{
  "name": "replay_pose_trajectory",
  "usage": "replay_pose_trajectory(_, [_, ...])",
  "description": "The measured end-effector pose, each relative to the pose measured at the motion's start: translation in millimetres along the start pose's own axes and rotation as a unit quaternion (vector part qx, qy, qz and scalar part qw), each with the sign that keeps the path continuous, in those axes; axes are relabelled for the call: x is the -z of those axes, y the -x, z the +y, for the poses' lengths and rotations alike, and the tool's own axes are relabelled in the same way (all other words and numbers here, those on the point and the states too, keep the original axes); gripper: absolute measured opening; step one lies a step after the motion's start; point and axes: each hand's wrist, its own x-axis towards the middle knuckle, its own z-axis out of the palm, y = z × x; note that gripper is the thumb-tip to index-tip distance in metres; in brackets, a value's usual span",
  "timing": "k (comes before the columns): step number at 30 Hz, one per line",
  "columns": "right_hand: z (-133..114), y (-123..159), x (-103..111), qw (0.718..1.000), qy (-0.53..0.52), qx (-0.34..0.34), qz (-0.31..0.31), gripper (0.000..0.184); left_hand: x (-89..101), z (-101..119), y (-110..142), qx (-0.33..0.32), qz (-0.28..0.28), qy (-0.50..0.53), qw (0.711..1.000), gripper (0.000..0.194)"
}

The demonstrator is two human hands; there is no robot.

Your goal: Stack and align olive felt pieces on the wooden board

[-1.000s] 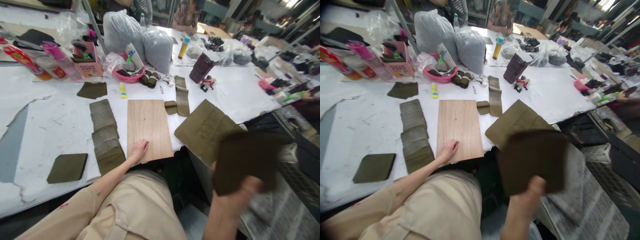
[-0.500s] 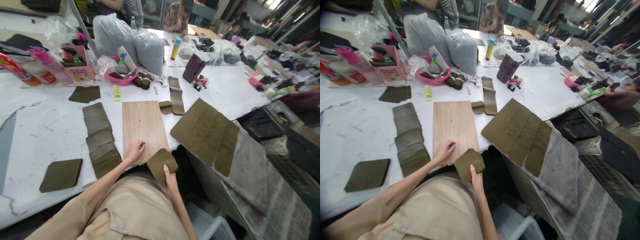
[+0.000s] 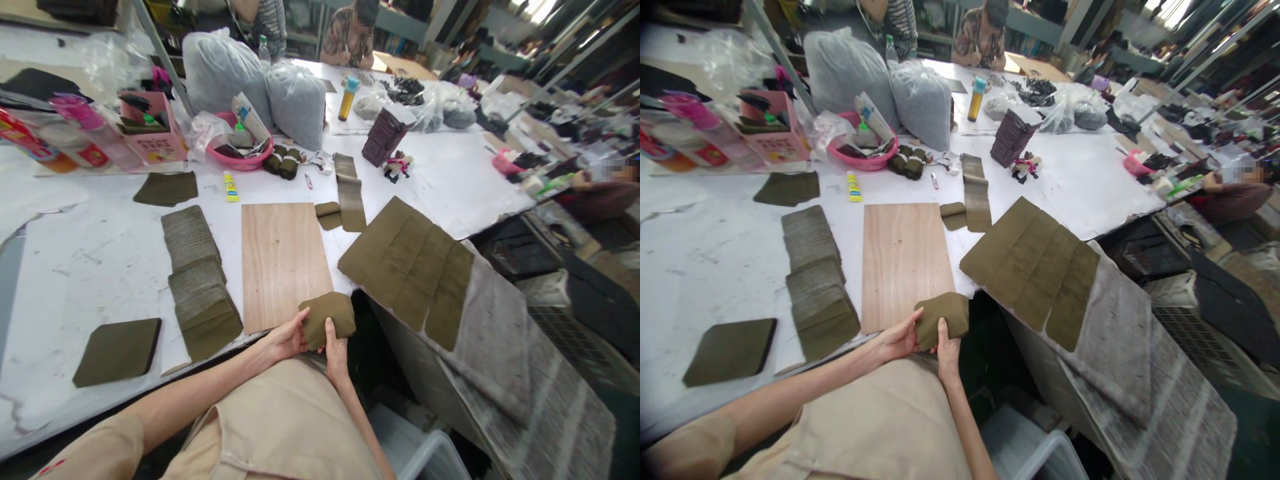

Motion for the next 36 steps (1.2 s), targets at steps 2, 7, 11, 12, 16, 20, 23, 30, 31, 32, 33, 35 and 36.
replay_pose_trajectory(2, [1.1,-1.2,0.8,1.000,0.018,-0.003,0.004,0.057,-3.3,1.6,-1.8,-0.002,-0.029,0.006,1.000,0.054])
replay_pose_trajectory(7, [-3.8,1.7,4.8,0.993,0.046,0.098,-0.044,0.045,-5.7,7.0,-7.4,-0.042,0.036,0.033,0.998,0.045])
replay_pose_trajectory(11, [-20.0,1.7,20.6,0.986,0.000,0.068,-0.149,0.045,-3.5,17.8,-4.1,-0.106,0.070,-0.006,0.992,0.044])
replay_pose_trajectory(12, [-24.5,0.4,24.8,0.984,-0.024,0.048,-0.169,0.046,-3.0,20.5,-1.9,-0.124,0.071,-0.029,0.989,0.045])
replay_pose_trajectory(16, [-36.8,-7.1,30.8,0.981,-0.043,0.027,-0.189,0.048,-5.3,26.4,6.6,-0.178,0.052,-0.138,0.973,0.050])
replay_pose_trajectory(20, [-39.6,-9.8,22.3,0.986,0.055,0.105,-0.117,0.048,-10.8,27.9,8.5,-0.219,0.048,-0.207,0.952,0.054])
replay_pose_trajectory(23, [-38.3,-9.7,19.0,0.988,0.020,0.093,-0.124,0.047,-12.4,29.0,6.8,-0.219,0.037,-0.196,0.955,0.053])
replay_pose_trajectory(30, [-16.6,-19.1,25.5,0.969,-0.075,-0.105,-0.212,0.053,-13.7,31.2,2.3,-0.213,0.049,-0.273,0.937,0.048])
replay_pose_trajectory(31, [-12.8,-20.9,25.6,0.970,-0.057,-0.103,-0.213,0.054,-13.7,31.4,1.1,-0.214,0.052,-0.291,0.931,0.048])
replay_pose_trajectory(32, [-10.1,-22.8,25.3,0.972,-0.038,-0.098,-0.210,0.055,-13.4,31.8,-0.7,-0.215,0.055,-0.308,0.925,0.048])
replay_pose_trajectory(33, [-9.1,-24.7,24.9,0.974,-0.017,-0.093,-0.205,0.056,-12.4,32.6,-2.9,-0.218,0.057,-0.323,0.919,0.048])
replay_pose_trajectory(35, [-14.3,-28.8,25.1,0.975,0.027,-0.077,-0.204,0.057,-7.7,36.8,-9.1,-0.229,0.056,-0.359,0.903,0.048])
replay_pose_trajectory(36, [-21.1,-31.0,26.7,0.976,0.049,-0.057,-0.202,0.056,-3.5,40.6,-12.9,-0.239,0.059,-0.384,0.890,0.047])
